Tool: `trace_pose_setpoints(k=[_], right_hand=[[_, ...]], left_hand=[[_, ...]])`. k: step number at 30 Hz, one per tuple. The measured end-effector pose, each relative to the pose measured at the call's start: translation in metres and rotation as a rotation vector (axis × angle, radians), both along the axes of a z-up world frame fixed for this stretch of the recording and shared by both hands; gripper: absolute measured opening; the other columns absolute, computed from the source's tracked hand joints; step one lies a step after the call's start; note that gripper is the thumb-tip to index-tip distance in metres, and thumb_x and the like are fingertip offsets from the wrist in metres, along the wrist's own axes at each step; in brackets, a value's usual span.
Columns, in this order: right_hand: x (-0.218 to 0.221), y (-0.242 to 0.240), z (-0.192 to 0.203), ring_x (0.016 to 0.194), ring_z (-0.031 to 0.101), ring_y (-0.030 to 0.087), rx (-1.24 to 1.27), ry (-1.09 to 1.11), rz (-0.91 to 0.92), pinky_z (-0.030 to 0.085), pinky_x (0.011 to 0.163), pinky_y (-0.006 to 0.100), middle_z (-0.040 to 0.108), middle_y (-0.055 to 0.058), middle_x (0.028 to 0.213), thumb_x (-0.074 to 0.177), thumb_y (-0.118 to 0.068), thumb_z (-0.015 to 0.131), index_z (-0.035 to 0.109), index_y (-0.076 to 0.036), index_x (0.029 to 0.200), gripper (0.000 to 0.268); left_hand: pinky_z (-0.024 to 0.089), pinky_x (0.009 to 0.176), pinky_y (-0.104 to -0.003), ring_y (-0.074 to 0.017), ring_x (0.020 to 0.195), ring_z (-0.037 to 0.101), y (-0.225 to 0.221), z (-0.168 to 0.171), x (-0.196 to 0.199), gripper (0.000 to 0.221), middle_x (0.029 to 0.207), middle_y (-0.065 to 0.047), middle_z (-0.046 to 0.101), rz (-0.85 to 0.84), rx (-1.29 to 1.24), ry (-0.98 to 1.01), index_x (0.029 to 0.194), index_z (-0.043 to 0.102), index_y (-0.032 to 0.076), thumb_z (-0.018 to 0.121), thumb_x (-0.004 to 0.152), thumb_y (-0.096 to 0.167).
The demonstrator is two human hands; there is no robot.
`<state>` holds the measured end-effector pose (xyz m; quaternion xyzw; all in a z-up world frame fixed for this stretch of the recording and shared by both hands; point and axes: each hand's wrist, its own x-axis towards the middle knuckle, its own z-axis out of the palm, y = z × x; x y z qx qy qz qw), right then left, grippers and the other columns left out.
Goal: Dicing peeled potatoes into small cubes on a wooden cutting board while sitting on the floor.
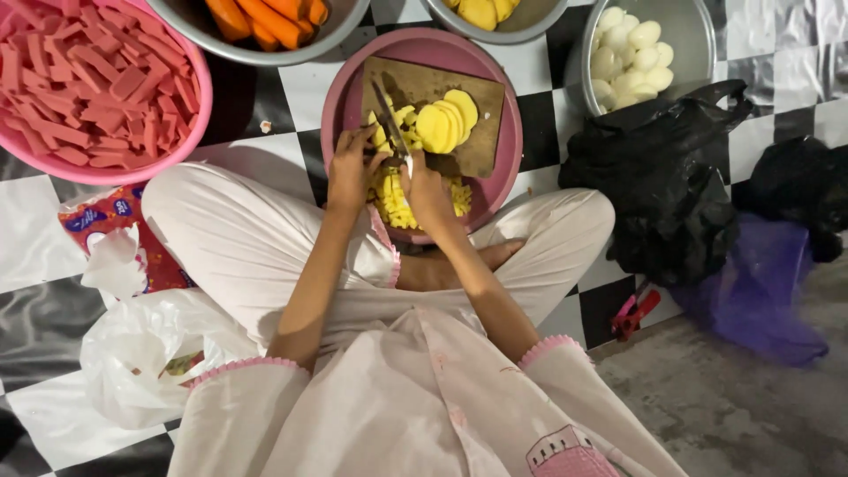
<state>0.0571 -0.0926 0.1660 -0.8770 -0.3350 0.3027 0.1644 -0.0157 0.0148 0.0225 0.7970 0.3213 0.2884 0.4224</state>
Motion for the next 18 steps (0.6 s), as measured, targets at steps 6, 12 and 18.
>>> trace_pose_setpoints(k=[6,12,18], right_hand=[[-0.015,-0.004,-0.019,0.100,0.068,0.055,-0.203,-0.046,0.045,0.050,0.090,0.066,0.070,0.032,0.099,0.108,-0.041,0.029,0.033,-0.007,0.146,0.051],[-0.014,-0.004,-0.055,0.098,0.068,0.057,-0.204,-0.047,0.036,0.051,0.088,0.067,0.070,0.035,0.103,0.107,-0.037,0.029,0.035,-0.001,0.147,0.054],[-0.014,-0.007,-0.074,0.095,0.069,0.056,-0.185,-0.036,0.031,0.054,0.083,0.066,0.070,0.034,0.102,0.106,-0.035,0.032,0.037,-0.001,0.146,0.053]], left_hand=[[0.065,0.077,-0.038,-0.0326,0.094,0.074,-0.001,-0.022,-0.002,0.045,0.104,-0.008,0.058,-0.012,-0.013,0.012,0.126,0.066,0.007,0.086,0.088,0.021],[0.063,0.084,-0.040,-0.0267,0.097,0.074,0.000,-0.039,0.000,0.047,0.106,0.000,0.056,-0.015,0.000,0.080,0.125,0.066,0.018,0.086,0.085,0.030],[0.063,0.076,-0.043,-0.0304,0.090,0.074,-0.001,-0.039,0.002,0.044,0.099,-0.004,0.060,0.015,0.025,0.079,0.124,0.066,0.014,0.085,0.088,0.030]])
